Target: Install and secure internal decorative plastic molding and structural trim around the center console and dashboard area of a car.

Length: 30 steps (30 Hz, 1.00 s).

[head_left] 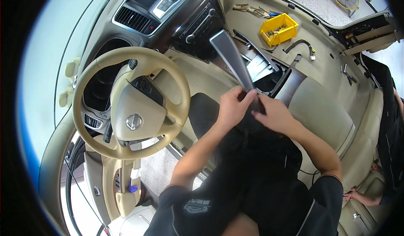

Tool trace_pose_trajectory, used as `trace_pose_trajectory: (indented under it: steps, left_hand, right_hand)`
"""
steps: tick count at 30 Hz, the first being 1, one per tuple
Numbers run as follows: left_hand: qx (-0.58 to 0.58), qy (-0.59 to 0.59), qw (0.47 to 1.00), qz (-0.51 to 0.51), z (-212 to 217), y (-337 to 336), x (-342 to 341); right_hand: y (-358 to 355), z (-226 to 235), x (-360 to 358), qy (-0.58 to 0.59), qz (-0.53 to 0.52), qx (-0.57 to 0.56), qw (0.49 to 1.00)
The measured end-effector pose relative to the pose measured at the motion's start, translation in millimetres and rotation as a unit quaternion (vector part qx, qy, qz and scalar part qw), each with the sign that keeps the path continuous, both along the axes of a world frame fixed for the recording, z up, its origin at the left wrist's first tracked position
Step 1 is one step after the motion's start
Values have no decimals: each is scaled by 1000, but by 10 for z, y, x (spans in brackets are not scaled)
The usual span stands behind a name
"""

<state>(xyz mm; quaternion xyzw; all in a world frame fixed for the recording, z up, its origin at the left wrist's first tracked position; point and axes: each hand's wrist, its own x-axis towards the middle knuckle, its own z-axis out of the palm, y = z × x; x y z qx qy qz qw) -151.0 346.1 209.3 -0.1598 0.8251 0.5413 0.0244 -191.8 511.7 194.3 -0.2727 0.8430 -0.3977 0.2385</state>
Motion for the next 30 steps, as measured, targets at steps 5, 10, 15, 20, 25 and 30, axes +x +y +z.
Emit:
trace_pose_trajectory:
  steps: [5,10,15,20,25,30]
  left_hand:
    - [230,147,959,84,-91,34,-264]
    - [-158,129,979,-27,-736,-174,-658]
    - [-290,115,940,-139,-1142,12,-863]
    - [-310,74,932,-174,-1276,79,-859]
    - [-300,77,935,-174,-1346,35,-883]
    - [-325,61,931,-152,-1355,-11,-943]
  right_hand:
    - [252,184,-469,36,-106,-41,993]
    - [22,119,-1411,55,-133,-92,985]
    - [-446,-333,-2251,138,-78,-77,984]
    - [-858,-610,-2686,195,-29,-28,980]
    - [-1093,-784,-2920,197,-18,-17,980]
    - [-1071,-784,-3114,175,0,-13,985]
